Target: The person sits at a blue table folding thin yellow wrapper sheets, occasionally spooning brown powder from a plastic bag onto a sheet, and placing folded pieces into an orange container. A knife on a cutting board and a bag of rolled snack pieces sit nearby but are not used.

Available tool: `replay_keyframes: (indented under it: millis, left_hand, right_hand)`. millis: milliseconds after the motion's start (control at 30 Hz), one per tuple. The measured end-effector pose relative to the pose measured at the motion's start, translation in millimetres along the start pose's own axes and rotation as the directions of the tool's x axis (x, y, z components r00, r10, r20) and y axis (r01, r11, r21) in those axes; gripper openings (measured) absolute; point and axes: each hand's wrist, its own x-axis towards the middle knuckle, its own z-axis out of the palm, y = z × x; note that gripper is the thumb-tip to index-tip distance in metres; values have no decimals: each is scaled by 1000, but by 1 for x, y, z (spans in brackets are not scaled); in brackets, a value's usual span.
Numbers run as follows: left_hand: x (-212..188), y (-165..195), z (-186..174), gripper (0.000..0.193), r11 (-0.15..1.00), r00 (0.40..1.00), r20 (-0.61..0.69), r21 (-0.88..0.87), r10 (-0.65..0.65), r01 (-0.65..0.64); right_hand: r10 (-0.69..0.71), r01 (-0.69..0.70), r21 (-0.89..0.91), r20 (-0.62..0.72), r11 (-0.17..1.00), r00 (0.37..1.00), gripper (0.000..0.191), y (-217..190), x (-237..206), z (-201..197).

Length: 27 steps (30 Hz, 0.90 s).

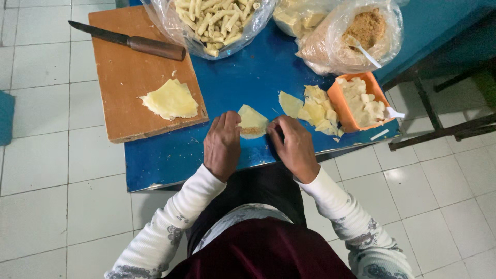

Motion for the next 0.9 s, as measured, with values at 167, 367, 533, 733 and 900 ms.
replay_keyframes:
  millis: [167, 367, 533, 733, 900]
  left_hand:
    - [2, 1, 3, 10, 984, 997, -1, -159, -77, 76]
    - [6, -3, 10, 17, 945, 989, 49, -290, -143, 151]
    - [3, -8, 6, 26, 922, 988, 120, -362, -97, 135]
    - [2, -11, -2, 46, 964, 976, 207, -266, 71, -14]
    - [6, -12, 4, 19, 966, 969, 153, -205, 192, -159]
  right_hand:
    - [-14, 16, 108, -27, 994, 1000, 20, -9, -1, 2]
    - [-99, 97, 108, 10, 989, 995, 26, -16, -2, 1]
    - [-208, 207, 30, 37, 978, 977, 20, -11, -1, 1]
    - [-186, 184, 44, 53, 982, 981, 13, 0, 6, 8]
    - [-82, 73, 85, 109, 994, 991, 9, 10, 21, 16]
